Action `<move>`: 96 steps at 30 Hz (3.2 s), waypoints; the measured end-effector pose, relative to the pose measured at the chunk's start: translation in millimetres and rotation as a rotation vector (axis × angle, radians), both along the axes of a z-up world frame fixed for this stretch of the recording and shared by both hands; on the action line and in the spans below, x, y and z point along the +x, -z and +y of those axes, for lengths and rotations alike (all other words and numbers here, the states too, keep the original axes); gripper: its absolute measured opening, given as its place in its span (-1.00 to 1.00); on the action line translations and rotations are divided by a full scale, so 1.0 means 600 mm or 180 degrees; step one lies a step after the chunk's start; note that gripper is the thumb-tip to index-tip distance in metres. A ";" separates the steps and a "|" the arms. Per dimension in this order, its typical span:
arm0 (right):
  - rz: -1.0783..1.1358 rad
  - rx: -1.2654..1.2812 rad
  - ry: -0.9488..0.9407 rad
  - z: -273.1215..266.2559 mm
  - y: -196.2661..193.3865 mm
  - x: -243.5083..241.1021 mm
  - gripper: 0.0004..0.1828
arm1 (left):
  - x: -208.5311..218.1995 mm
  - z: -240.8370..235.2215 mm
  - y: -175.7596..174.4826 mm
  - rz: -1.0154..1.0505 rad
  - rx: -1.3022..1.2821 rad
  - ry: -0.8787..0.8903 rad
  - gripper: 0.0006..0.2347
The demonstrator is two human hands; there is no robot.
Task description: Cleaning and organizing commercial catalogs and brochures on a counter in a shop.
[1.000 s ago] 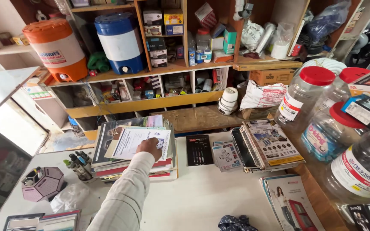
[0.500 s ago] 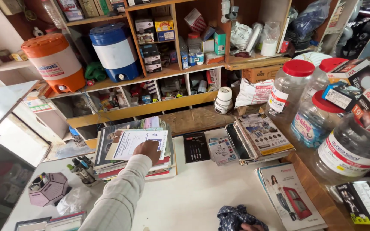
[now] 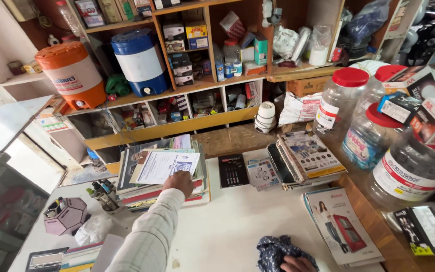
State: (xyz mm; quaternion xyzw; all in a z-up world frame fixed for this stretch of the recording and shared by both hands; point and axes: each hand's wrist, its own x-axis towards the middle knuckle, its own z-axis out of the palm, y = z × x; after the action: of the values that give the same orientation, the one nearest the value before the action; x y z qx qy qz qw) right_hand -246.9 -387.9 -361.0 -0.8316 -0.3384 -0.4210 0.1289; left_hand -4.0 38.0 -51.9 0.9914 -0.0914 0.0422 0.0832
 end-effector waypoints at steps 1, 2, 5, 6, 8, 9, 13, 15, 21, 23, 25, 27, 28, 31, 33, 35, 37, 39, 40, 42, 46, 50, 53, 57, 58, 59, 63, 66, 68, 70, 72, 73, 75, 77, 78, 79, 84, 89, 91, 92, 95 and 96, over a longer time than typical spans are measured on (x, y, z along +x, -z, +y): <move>0.0011 -0.0002 -0.0003 0.001 -0.011 -0.005 -0.81 | -0.003 0.002 0.005 0.0011 -0.0002 -0.0003 -0.80; 0.0166 0.0161 -0.0006 0.003 -0.022 -0.010 -0.83 | -0.006 0.006 0.009 -0.0032 -0.0113 -0.0025 -0.81; 0.0330 0.0227 -0.0032 -0.002 -0.027 -0.009 -0.85 | -0.016 0.017 0.034 -0.0190 -0.0284 -0.0073 -0.83; 0.0333 0.0146 -0.0004 -0.002 -0.023 -0.007 -0.88 | -0.021 0.023 0.045 -0.0307 -0.0327 -0.0045 -0.83; 0.0319 0.0092 0.0003 -0.009 -0.021 -0.012 -0.83 | -0.045 0.011 0.029 -0.0523 -0.0567 -0.0168 -0.84; 0.0276 0.0064 0.0087 -0.012 -0.021 -0.009 -0.79 | -0.051 0.005 0.018 -0.0767 -0.0785 -0.0211 -0.83; 0.0427 0.0092 0.0137 -0.023 -0.015 -0.011 -0.67 | -0.052 0.001 0.009 -0.1224 -0.0998 -0.0297 -0.81; 0.0966 0.0086 0.0045 -0.025 -0.059 -0.024 -0.48 | -0.047 0.002 0.019 -0.1431 -0.1229 -0.0174 -0.80; 0.2119 0.0058 0.0223 -0.037 -0.044 -0.036 -0.58 | -0.048 0.037 -0.041 -0.2249 -0.1981 -0.0135 -0.87; 0.1993 0.0153 0.0286 -0.025 -0.054 -0.041 -0.55 | -0.053 0.056 -0.081 -0.2346 -0.2078 -0.0212 -0.89; 0.1864 0.0252 0.0350 -0.016 -0.063 -0.046 -0.52 | -0.054 0.078 -0.110 -0.2441 -0.2171 -0.0287 -0.90; 0.1990 0.0278 0.0321 -0.012 -0.071 -0.050 -0.53 | -0.053 0.104 -0.124 -0.2660 -0.2300 -0.0657 -0.92; 0.1983 0.0308 0.0357 -0.014 -0.062 -0.049 -0.53 | -0.050 0.110 -0.125 -0.2650 -0.2302 -0.0609 -0.92; 0.2036 0.0249 0.0181 -0.019 -0.049 -0.040 -0.54 | -0.068 0.123 -0.143 -0.2688 -0.2866 -0.0465 -0.91; 0.2153 0.0365 0.0167 -0.018 -0.055 -0.043 -0.53 | -0.113 0.114 -0.172 -0.2534 -0.3517 -0.0708 -0.92; 0.2083 0.0511 0.0335 -0.002 -0.086 -0.054 -0.49 | -0.144 0.103 -0.135 -0.1903 -0.3825 -0.0936 -0.91; 0.2042 0.0638 0.0511 0.010 -0.123 -0.068 -0.43 | -0.163 0.090 -0.053 -0.1228 -0.4115 -0.1176 -0.89; 0.2049 0.0715 0.0601 0.018 -0.168 -0.077 -0.41 | -0.171 0.073 0.069 -0.0464 -0.4534 -0.1538 -0.85; 0.2095 0.0685 0.0605 0.013 -0.175 -0.075 -0.41 | -0.176 0.057 0.119 -0.0428 -0.4545 -0.1583 -0.85; 0.1904 0.1134 0.0917 0.003 -0.190 -0.070 -0.51 | -0.188 0.021 0.219 0.0343 -0.4757 -0.2034 -0.82; 0.2932 0.2559 0.1617 -0.073 -0.189 -0.015 -0.51 | -0.262 -0.028 0.274 0.0103 -0.3511 -0.1683 -0.75; 0.3388 0.3318 0.1209 -0.023 -0.285 0.003 -0.48 | -0.340 -0.067 0.189 0.0216 -0.1279 -0.0580 -0.54; 0.3168 0.2455 0.0305 0.109 -0.290 -0.024 -0.45 | -0.365 -0.069 0.157 0.0613 -0.0770 -0.0258 -0.44; 0.2848 -0.0527 -0.0495 0.203 -0.375 -0.034 -0.40 | -0.359 -0.075 0.119 0.1009 -0.0413 -0.0121 -0.42; 0.2848 -0.0518 -0.0498 0.190 -0.335 -0.002 -0.40 | -0.347 -0.077 0.113 0.1009 -0.0404 -0.0122 -0.42; 0.2716 -0.0120 -0.0227 0.181 -0.290 0.022 -0.38 | -0.348 -0.073 0.111 0.1081 -0.0356 -0.0102 -0.42; 0.2057 0.0259 0.0161 0.234 -0.282 0.065 -0.41 | -0.353 -0.072 0.100 0.1214 -0.0188 -0.0063 -0.55; 0.3193 -0.1373 -0.0575 0.264 -0.249 0.010 -0.61 | -0.348 -0.077 0.116 0.1161 -0.0116 -0.0087 -0.64; 0.3754 -0.1635 -0.0926 0.218 -0.197 -0.033 -0.72 | -0.342 -0.062 0.151 0.1094 -0.0078 -0.0070 -0.62; 0.4293 -0.1895 -0.1226 0.175 -0.249 -0.038 -0.80 | -0.326 -0.054 0.160 0.1000 -0.0047 -0.0008 -0.58; 0.4388 -0.0264 -0.0761 0.121 -0.420 -0.015 -0.77 | -0.310 -0.058 0.153 0.1044 -0.0038 0.0042 -0.58; 0.4429 -0.0271 -0.0758 0.112 -0.397 0.009 -0.77 | -0.322 -0.057 0.153 0.1083 -0.0050 0.0041 -0.58; 0.3056 0.1419 -0.0114 0.093 -0.356 0.075 -0.62 | -0.325 -0.058 0.144 0.1258 -0.0100 0.0046 -0.63; 0.3151 0.0926 -0.0016 0.175 -0.274 0.047 -0.66 | -0.322 -0.061 0.121 0.1273 -0.0068 0.0052 -0.67; 0.3267 0.0429 0.0085 0.217 -0.232 0.035 -0.70 | -0.320 -0.063 0.108 0.1318 -0.0036 0.0049 -0.70; 0.3243 0.0468 0.0106 0.222 -0.210 0.017 -0.70 | -0.321 -0.060 0.118 0.1295 -0.0007 0.0081 -0.70; 0.3957 -0.1011 -0.0587 0.197 -0.285 0.036 -0.42 | -0.326 -0.053 0.158 0.1122 -0.0192 0.0120 -0.55; 0.2292 -0.0459 -0.0516 0.247 -0.372 0.038 -0.45 | -0.362 -0.045 0.120 0.1269 -0.0262 -0.0036 -0.46; 0.2314 -0.1108 -0.1646 0.256 -0.378 0.082 -0.47 | -0.367 -0.040 0.100 0.1354 -0.0145 -0.0081 -0.48; 0.2796 -0.0979 -0.1117 0.247 -0.329 0.127 -0.51 | -0.368 -0.039 0.087 0.1383 -0.0170 -0.0106 -0.46; 0.3220 -0.0579 -0.0068 0.298 -0.319 0.164 -0.66 | -0.384 -0.036 0.112 0.1364 -0.0361 -0.0175 -0.34; 0.3121 -0.0285 0.0456 0.328 -0.342 0.166 -0.78 | -0.385 -0.034 0.127 0.1279 -0.0512 -0.0200 -0.25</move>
State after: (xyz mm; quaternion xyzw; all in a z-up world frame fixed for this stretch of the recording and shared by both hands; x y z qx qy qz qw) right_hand -147.6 -191.4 -156.0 -0.9576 -0.1977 0.0267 0.2079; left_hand -234.9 17.7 -128.0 0.9724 -0.0383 -0.1466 0.1772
